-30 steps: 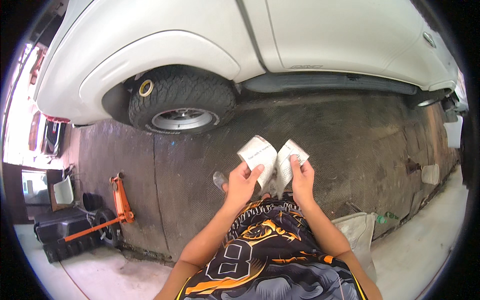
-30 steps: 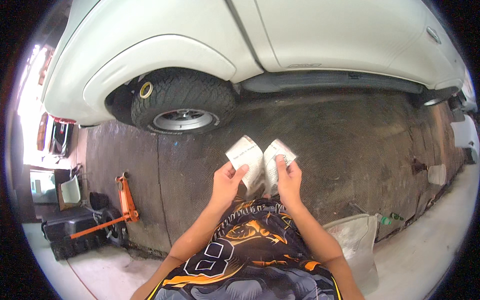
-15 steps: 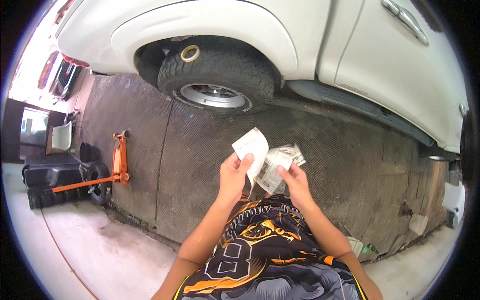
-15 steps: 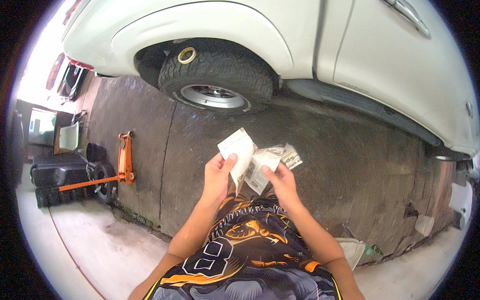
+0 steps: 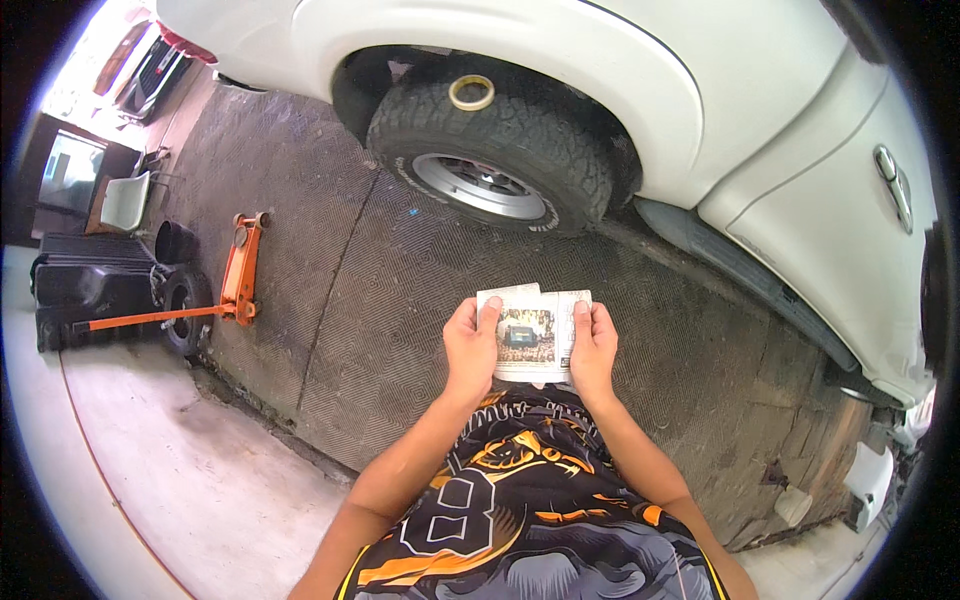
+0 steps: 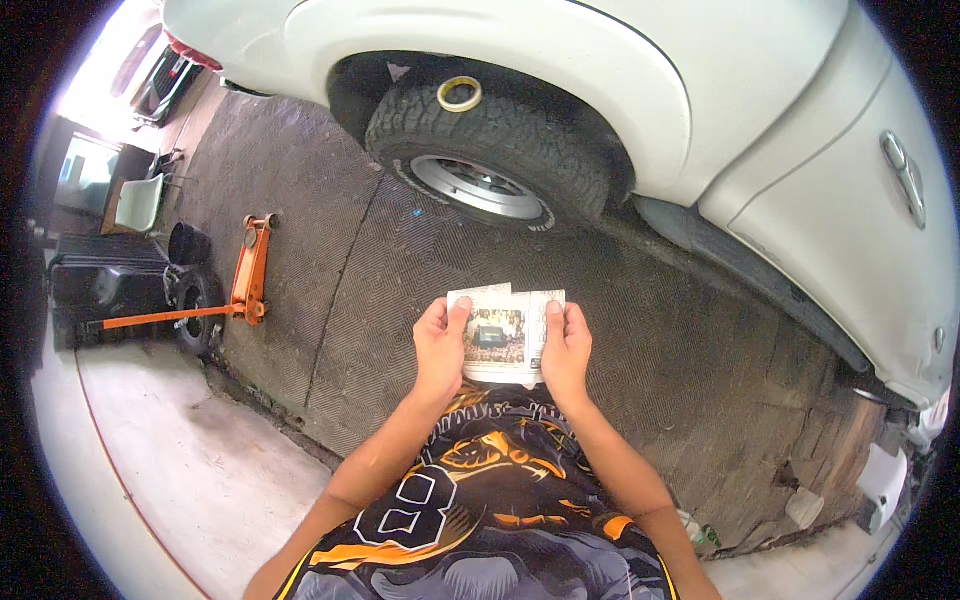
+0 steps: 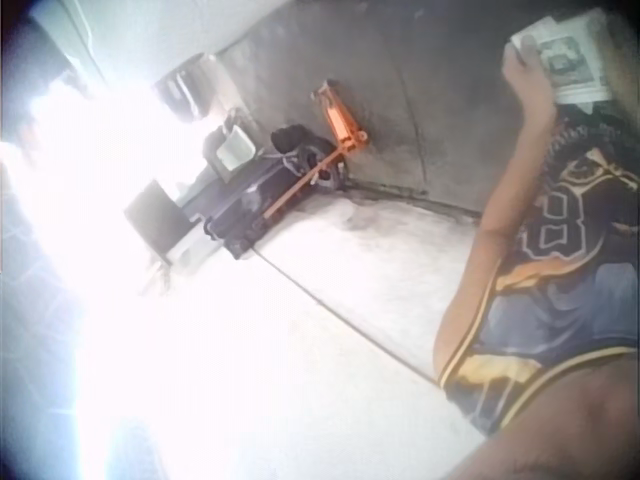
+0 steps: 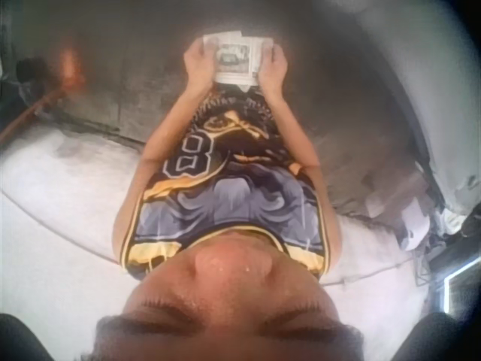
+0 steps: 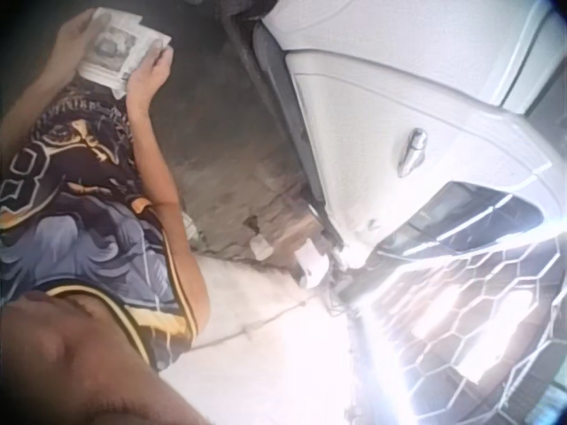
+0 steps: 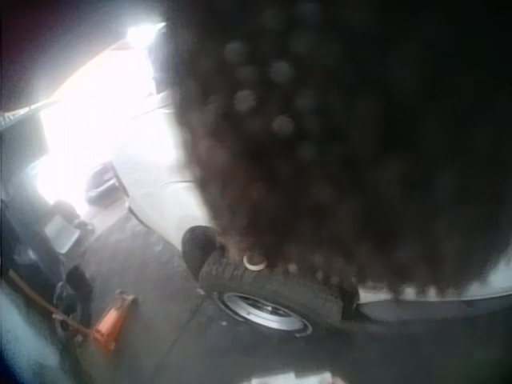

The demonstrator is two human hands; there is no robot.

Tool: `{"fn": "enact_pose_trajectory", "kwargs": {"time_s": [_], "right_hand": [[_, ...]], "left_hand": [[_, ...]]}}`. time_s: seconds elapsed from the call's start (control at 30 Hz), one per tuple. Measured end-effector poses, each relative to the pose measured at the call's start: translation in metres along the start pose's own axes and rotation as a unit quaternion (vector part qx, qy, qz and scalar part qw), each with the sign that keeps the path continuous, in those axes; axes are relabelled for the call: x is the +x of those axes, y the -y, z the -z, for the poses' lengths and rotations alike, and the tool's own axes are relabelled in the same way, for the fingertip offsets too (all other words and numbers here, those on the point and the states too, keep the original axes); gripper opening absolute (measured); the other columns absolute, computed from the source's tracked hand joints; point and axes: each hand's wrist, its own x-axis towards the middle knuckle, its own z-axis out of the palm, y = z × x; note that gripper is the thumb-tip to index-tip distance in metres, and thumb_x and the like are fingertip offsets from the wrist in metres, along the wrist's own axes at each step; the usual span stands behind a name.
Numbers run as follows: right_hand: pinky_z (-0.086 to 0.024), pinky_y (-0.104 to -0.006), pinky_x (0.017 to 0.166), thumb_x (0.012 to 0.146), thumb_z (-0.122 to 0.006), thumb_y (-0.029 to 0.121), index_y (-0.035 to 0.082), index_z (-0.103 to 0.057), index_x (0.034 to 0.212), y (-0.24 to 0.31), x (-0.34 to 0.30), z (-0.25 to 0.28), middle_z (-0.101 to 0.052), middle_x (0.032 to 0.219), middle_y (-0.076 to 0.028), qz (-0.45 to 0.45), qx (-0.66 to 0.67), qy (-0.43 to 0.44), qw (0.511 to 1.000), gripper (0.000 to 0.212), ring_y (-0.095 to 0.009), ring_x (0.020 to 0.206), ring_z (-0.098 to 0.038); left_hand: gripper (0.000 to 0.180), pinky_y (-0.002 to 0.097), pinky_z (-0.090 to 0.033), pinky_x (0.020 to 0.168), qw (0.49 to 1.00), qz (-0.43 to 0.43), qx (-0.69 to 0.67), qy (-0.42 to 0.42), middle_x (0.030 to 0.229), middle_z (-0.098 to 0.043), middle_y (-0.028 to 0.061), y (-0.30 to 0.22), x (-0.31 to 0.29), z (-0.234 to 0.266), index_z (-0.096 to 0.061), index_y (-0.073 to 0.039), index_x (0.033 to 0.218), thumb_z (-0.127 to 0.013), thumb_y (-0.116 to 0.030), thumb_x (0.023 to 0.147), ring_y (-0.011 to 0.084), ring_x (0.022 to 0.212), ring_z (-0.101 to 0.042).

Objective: The person sits on the floor and uses masking tape to attach newspaper strips to a vehicle tire and wheel. They then walk to the rear of the truck and continue applying newspaper strips to the rear fender and door area, securing them with tape.

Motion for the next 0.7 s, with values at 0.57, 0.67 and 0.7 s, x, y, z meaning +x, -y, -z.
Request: {"fn": "enact_pose_trajectory", "kwargs": {"time_s": [0.57,0.67,0.7], "right_hand": [[-0.048,-0.0230,0.062,0.104,-0.059,0.031,0.001,-0.066,0.093,0.028,0.036,-0.099,-0.068,0.081,0.000,-0.155,0.174,0.055,0.971,0.033,-0.005,0.069,-0.059],[-0.044,-0.0210,0.060,0.104,-0.059,0.028,0.001,-0.066,0.091,0.027,0.040,-0.107,-0.065,0.077,0.002,-0.105,0.123,0.060,0.985,0.031,-0.002,0.066,-0.053],[-0.043,-0.0209,0.060,0.105,-0.059,0.028,0.001,-0.066,0.091,0.026,0.041,-0.109,-0.065,0.078,0.002,-0.075,0.096,0.061,0.991,0.031,-0.002,0.067,-0.052]], "left_hand": [[0.018,0.0234,-0.050,0.075,0.996,-0.031,0.005,0.087,0.095,-0.069,0.0022,-0.062,0.062,0.078,-0.065,0.002,0.103,-0.061,-0.016,0.102,0.0056,0.084,-0.060],[0.021,0.0241,-0.051,0.074,0.994,0.018,-0.009,0.104,0.095,-0.070,0.0025,-0.067,0.068,0.088,-0.066,0.002,0.103,-0.061,-0.019,0.103,0.0065,0.082,-0.062],[0.022,0.0244,-0.052,0.073,0.993,0.064,-0.021,0.101,0.094,-0.070,0.0027,-0.070,0.071,0.090,-0.066,0.002,0.103,-0.061,-0.019,0.103,0.0069,0.082,-0.062]]}}
